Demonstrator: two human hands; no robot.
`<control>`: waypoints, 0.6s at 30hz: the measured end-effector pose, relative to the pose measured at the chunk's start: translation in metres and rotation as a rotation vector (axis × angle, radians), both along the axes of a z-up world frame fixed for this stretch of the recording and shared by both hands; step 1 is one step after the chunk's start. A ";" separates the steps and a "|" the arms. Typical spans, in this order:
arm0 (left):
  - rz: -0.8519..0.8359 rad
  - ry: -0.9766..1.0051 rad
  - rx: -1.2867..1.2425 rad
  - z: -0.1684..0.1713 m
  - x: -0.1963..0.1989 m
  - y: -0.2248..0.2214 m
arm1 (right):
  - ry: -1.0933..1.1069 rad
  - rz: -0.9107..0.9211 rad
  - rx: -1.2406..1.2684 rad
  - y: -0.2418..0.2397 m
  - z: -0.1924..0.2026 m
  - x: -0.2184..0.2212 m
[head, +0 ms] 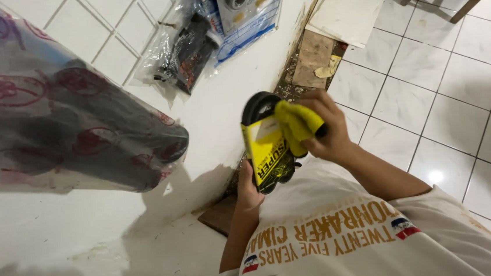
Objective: Cleaning a motorcycle drive belt with a yellow cloth while it is in its packaging.
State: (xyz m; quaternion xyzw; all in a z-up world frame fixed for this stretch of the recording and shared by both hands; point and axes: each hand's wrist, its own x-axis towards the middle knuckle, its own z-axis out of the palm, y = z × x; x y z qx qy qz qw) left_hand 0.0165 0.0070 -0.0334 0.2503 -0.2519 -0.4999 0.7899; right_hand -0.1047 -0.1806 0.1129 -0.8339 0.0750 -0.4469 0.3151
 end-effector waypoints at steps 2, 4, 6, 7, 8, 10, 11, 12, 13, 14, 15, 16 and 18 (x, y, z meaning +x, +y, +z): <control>0.043 0.004 0.009 0.002 0.000 -0.001 | 0.029 0.063 -0.067 0.005 -0.012 -0.004; 0.087 0.008 0.018 0.008 0.001 -0.002 | 0.057 0.126 -0.134 0.014 -0.023 -0.009; 0.095 0.095 -0.122 0.017 0.003 -0.005 | 0.192 0.259 -0.090 0.028 -0.032 -0.016; 0.093 0.095 -0.122 0.023 0.003 -0.005 | 0.192 0.256 -0.090 0.030 -0.035 -0.018; 0.113 0.177 -0.080 0.028 0.002 -0.004 | 0.225 0.324 -0.142 0.033 -0.038 -0.021; 0.131 0.259 -0.037 0.032 0.000 -0.005 | 0.260 0.390 -0.194 0.035 -0.041 -0.024; 0.147 0.222 -0.015 0.029 -0.001 -0.006 | 0.256 0.382 -0.206 0.035 -0.042 -0.025; 0.165 0.185 0.008 0.027 -0.003 -0.006 | 0.254 0.376 -0.218 0.034 -0.042 -0.027; 0.164 0.187 0.009 0.024 -0.005 -0.007 | 0.257 0.376 -0.217 0.030 -0.040 -0.027; 0.179 0.179 0.012 0.020 -0.008 -0.008 | 0.225 0.268 -0.179 0.025 -0.039 -0.028; 0.194 0.171 0.014 0.017 -0.010 -0.009 | 0.193 0.159 -0.142 0.021 -0.037 -0.028; 0.193 0.173 0.015 0.012 -0.010 -0.009 | 0.194 0.158 -0.141 0.020 -0.035 -0.031; 0.172 0.148 -0.162 0.003 -0.010 -0.010 | 0.219 0.106 -0.009 0.017 -0.032 -0.035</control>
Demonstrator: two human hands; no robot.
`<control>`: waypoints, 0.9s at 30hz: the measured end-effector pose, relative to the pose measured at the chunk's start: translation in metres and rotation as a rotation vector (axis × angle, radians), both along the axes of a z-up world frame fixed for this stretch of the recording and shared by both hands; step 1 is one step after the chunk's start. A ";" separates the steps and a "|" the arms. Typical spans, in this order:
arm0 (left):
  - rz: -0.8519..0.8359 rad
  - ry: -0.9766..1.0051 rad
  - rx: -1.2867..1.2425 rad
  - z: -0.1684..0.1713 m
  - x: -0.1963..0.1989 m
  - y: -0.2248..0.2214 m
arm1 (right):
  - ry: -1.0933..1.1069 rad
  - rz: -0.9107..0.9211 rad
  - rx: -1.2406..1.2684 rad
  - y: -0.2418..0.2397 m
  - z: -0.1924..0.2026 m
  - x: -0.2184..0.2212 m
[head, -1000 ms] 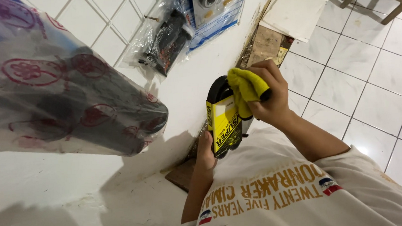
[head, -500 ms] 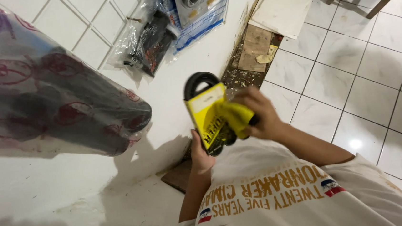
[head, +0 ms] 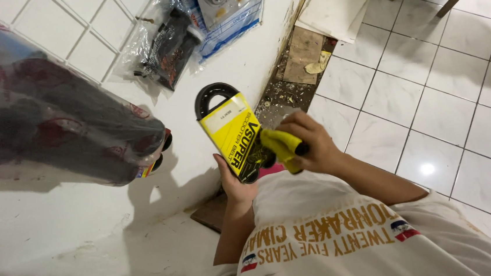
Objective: Cleaning a motorcycle drive belt with a yellow cloth while it is in its packaging.
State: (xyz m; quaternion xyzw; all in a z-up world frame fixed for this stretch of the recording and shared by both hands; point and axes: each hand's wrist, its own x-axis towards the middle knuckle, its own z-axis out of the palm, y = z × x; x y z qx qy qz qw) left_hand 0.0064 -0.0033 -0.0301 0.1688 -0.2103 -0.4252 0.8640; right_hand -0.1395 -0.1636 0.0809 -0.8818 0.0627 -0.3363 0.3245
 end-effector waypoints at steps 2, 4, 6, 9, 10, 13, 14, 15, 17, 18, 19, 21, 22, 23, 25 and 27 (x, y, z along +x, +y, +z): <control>0.067 0.047 0.121 0.014 -0.003 0.000 | 0.034 0.092 0.049 0.008 -0.006 -0.005; 0.132 0.094 0.244 0.020 -0.005 0.000 | 0.068 0.181 0.100 0.016 -0.009 -0.009; 0.076 0.088 0.133 0.018 -0.006 0.001 | 0.122 0.373 0.096 0.022 -0.009 -0.011; -0.025 0.143 0.138 0.045 -0.009 0.002 | 0.062 0.303 0.038 0.018 -0.010 -0.012; -0.026 0.143 0.139 0.044 -0.009 0.001 | 0.062 0.302 0.039 0.017 -0.008 -0.013; 0.017 0.127 0.183 0.039 -0.010 0.001 | 0.069 0.264 0.118 0.017 -0.003 -0.015; 0.026 0.138 0.173 0.037 -0.010 0.000 | 0.093 0.263 0.175 0.016 -0.002 -0.015; 0.034 0.150 0.163 0.034 -0.009 0.000 | 0.116 0.262 0.232 0.015 -0.002 -0.015; 0.080 0.078 0.133 0.035 -0.007 -0.001 | 0.099 0.221 0.247 0.010 -0.006 -0.015; 0.124 0.007 0.105 0.035 -0.006 -0.001 | 0.083 0.178 0.265 0.008 -0.008 -0.015; 0.122 0.007 0.107 0.029 -0.006 0.001 | 0.083 0.176 0.267 0.005 -0.011 -0.016; 0.143 0.066 0.121 0.018 -0.004 0.004 | 0.096 -0.007 0.182 -0.003 -0.015 -0.017; 0.142 0.065 0.118 0.019 -0.006 0.001 | 0.095 -0.008 0.180 -0.003 -0.011 -0.018; 0.148 -0.004 0.124 0.020 -0.007 -0.001 | 0.073 0.045 0.210 -0.003 -0.007 -0.018; 0.156 -0.072 0.134 0.024 -0.010 0.000 | 0.053 0.100 0.245 0.001 -0.003 -0.019; 0.086 -0.044 0.110 0.028 -0.010 -0.001 | 0.008 0.207 0.191 0.005 -0.004 -0.019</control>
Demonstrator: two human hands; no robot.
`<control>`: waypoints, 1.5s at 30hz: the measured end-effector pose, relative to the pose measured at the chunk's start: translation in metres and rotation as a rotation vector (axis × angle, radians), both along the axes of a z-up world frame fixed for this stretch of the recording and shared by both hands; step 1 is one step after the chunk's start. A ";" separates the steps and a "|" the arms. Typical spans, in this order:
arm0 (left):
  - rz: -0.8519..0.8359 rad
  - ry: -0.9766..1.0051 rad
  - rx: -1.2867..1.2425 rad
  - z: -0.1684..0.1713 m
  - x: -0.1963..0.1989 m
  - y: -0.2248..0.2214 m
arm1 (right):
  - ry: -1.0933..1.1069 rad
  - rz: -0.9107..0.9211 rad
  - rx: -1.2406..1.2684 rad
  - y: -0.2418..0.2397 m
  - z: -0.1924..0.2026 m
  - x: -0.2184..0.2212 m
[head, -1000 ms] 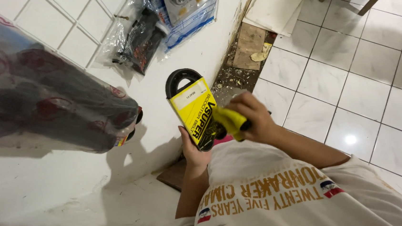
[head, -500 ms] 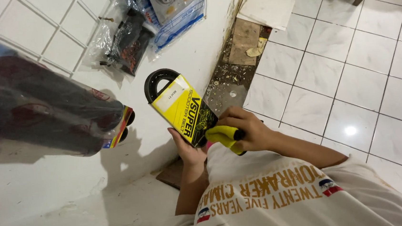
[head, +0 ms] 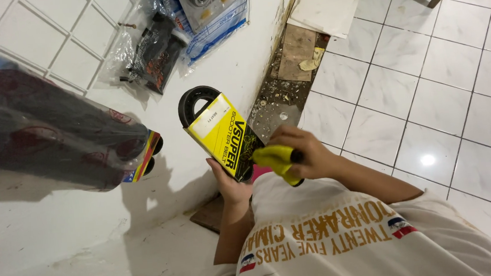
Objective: Cleaning a motorcycle drive belt with a yellow cloth while it is in its packaging.
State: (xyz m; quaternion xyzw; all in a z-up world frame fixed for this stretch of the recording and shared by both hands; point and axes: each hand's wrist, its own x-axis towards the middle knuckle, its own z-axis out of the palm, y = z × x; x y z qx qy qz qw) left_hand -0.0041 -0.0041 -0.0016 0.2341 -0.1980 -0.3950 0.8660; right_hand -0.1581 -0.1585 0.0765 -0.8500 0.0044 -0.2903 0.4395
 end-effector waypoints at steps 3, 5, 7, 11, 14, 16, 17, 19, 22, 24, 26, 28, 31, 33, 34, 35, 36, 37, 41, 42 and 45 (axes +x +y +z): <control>0.018 0.056 0.039 -0.002 0.001 0.000 | 0.079 0.038 -0.043 -0.002 -0.009 0.003; 0.041 0.065 0.046 -0.007 0.005 0.002 | 0.079 -0.047 -0.065 -0.008 -0.009 0.006; 0.063 0.076 0.055 -0.011 0.007 0.002 | 0.080 -0.134 -0.084 -0.012 -0.006 0.007; 0.072 0.012 0.076 -0.002 0.006 0.002 | 0.003 -0.050 -0.079 -0.001 0.000 0.015; -0.026 0.112 -0.026 -0.013 0.009 0.004 | 0.000 0.071 -0.113 0.014 0.001 0.023; -0.087 0.145 -0.136 -0.026 0.013 0.005 | -0.001 0.133 -0.122 0.021 0.001 0.027; -0.041 0.110 -0.071 -0.032 0.014 0.006 | -0.013 0.173 -0.133 0.024 0.000 0.029; 0.008 0.073 -0.007 -0.043 0.014 0.007 | -0.027 0.217 -0.145 0.026 -0.002 0.033; 0.055 0.084 0.166 -0.043 0.015 0.009 | -0.057 0.292 -0.177 0.023 0.000 0.040; -0.024 0.233 0.167 -0.022 0.016 0.006 | -0.054 0.279 -0.195 0.015 0.003 0.046; 0.022 0.135 0.153 -0.022 0.019 0.007 | -0.023 0.165 -0.186 0.005 0.008 0.051; 0.070 0.042 0.137 -0.019 0.021 0.006 | 0.011 0.054 -0.176 -0.001 0.008 0.056; 0.090 -0.010 0.105 -0.037 0.025 0.011 | 0.044 -0.060 -0.139 -0.001 0.005 0.063; -0.004 0.083 0.018 -0.084 0.033 0.021 | -0.028 0.139 -0.120 0.006 0.004 0.067; -0.003 0.084 0.019 -0.080 0.032 0.020 | -0.026 0.141 -0.119 0.010 0.007 0.068; 0.014 0.132 0.078 -0.075 0.033 0.018 | 0.020 0.294 -0.096 0.014 0.011 0.069; 0.033 0.178 0.137 -0.071 0.033 0.015 | 0.068 0.446 -0.072 0.018 0.015 0.070; 0.035 0.177 0.134 -0.062 0.036 0.015 | 0.067 0.448 -0.074 0.015 0.010 0.073; 0.084 0.157 0.190 -0.048 0.041 0.013 | 0.041 0.216 -0.190 -0.001 0.005 0.079; 0.154 0.081 0.173 -0.050 0.041 0.011 | 0.125 0.114 -0.228 -0.006 0.008 0.080; 0.136 0.057 0.183 -0.020 0.038 0.010 | 0.109 0.131 -0.214 -0.005 0.007 0.085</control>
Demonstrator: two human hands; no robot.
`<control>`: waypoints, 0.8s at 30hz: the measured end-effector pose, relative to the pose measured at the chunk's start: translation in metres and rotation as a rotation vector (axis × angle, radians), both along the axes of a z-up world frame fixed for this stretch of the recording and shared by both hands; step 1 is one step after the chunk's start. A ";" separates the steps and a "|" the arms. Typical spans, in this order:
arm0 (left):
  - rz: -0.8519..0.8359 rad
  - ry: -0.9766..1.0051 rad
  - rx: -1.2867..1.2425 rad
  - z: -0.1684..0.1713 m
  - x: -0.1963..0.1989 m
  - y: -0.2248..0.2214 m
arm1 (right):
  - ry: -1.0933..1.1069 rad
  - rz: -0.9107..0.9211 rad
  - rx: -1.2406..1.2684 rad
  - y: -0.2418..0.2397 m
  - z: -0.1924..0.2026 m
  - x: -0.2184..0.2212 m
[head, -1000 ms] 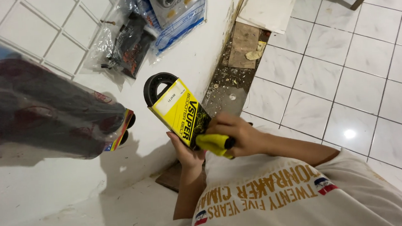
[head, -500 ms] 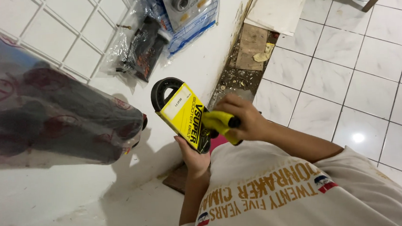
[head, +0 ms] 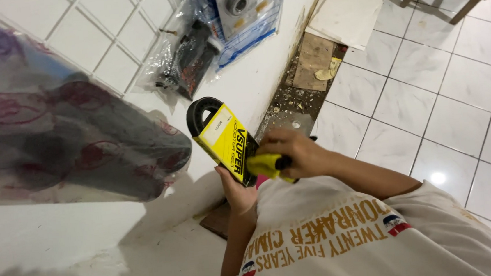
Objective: Cleaning a motorcycle drive belt with a yellow cloth while it is in its packaging.
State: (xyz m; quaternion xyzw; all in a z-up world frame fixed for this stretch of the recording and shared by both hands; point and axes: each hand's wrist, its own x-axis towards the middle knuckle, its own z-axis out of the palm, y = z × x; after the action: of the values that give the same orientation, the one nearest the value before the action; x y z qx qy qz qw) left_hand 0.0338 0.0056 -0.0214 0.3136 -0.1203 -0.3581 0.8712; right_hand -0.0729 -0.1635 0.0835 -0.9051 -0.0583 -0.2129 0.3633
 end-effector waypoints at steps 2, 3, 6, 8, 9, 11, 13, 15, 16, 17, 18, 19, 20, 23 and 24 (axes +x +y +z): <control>-0.058 0.039 -0.055 -0.016 0.002 0.004 | -0.035 0.123 0.035 0.008 0.005 0.001; -0.123 0.078 -0.107 -0.023 0.003 0.006 | -0.069 0.239 0.072 0.013 0.007 0.002; -0.137 0.076 -0.159 -0.043 0.003 0.006 | 0.007 0.328 0.096 0.016 0.010 0.002; -0.102 0.076 -0.080 -0.021 0.003 0.006 | -0.031 0.270 0.067 0.010 -0.001 0.003; -0.071 0.076 0.000 -0.009 0.003 0.006 | -0.068 0.208 0.039 0.007 -0.007 0.004; -0.041 0.047 0.001 -0.007 0.005 0.004 | -0.030 0.099 0.009 0.002 -0.001 0.006; -0.016 0.018 0.004 -0.004 0.006 0.003 | 0.007 -0.014 -0.019 0.001 -0.001 0.007; 0.044 0.061 0.021 -0.001 0.007 0.000 | 0.012 -0.076 0.012 0.002 -0.005 0.010; 0.047 0.060 0.020 -0.005 0.008 0.003 | 0.012 -0.074 0.012 0.006 -0.006 0.010; -0.009 0.068 0.007 -0.009 0.009 0.006 | -0.004 0.055 0.050 0.010 -0.006 0.010; -0.067 0.077 -0.007 -0.013 0.010 0.009 | -0.018 0.183 0.089 0.013 -0.007 0.009; -0.065 0.076 -0.006 -0.021 0.010 0.010 | -0.018 0.184 0.090 0.016 -0.003 0.009; -0.089 0.093 -0.076 -0.028 0.010 0.011 | 0.001 0.276 0.117 0.018 0.001 0.009; -0.115 0.101 -0.133 -0.027 0.010 0.010 | 0.003 0.333 0.126 0.015 0.002 0.007; -0.115 0.093 -0.122 -0.023 0.010 0.009 | -0.012 0.302 0.108 0.013 -0.001 0.007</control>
State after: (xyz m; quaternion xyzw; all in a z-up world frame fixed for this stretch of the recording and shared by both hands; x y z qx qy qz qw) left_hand 0.0434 0.0147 -0.0444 0.2357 -0.1190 -0.4137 0.8713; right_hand -0.0659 -0.1505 0.0830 -0.8640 -0.1845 -0.1642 0.4388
